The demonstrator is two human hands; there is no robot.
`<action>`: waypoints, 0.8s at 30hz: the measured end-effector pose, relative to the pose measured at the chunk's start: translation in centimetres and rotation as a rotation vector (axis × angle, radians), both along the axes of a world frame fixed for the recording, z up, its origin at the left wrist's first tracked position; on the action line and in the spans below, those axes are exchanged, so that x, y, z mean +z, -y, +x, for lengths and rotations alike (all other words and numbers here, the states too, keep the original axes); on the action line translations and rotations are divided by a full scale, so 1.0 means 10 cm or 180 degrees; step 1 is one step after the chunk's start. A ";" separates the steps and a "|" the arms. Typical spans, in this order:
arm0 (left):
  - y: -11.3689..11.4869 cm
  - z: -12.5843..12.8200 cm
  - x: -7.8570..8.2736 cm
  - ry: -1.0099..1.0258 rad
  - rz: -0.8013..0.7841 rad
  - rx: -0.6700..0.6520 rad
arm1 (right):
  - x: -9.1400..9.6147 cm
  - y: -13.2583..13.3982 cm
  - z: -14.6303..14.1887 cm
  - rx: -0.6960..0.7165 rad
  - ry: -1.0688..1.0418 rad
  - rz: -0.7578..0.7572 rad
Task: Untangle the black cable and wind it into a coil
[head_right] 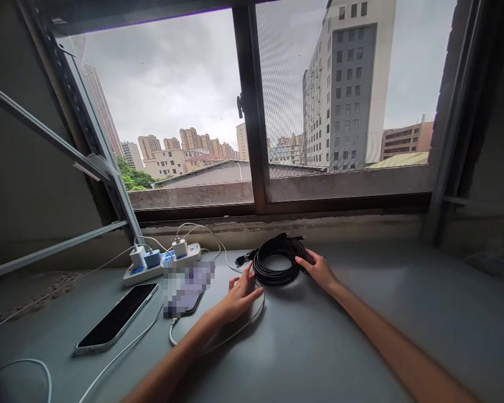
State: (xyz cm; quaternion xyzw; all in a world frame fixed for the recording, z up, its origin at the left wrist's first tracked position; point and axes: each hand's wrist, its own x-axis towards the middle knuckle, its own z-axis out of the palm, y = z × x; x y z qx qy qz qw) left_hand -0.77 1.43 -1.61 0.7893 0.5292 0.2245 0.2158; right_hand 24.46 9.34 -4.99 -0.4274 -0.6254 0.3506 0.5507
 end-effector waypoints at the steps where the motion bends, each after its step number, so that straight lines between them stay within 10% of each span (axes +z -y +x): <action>1: 0.00 0.00 0.00 0.0068 0.0022 0.0008 | -0.01 0.00 -0.01 -0.0015 0.0028 -0.0031; 14: 0.04 0.05 0.08 -0.0681 0.0348 0.0467 | -0.08 0.05 -0.17 -0.0591 0.0737 0.0340; 20: 0.03 0.05 0.14 -0.0284 0.1117 0.0941 | 0.15 0.31 -0.19 0.0312 0.2244 0.1702; 24: 0.04 0.06 0.17 0.0027 0.1450 0.0837 | 0.20 0.41 -0.31 0.0503 0.2800 0.1595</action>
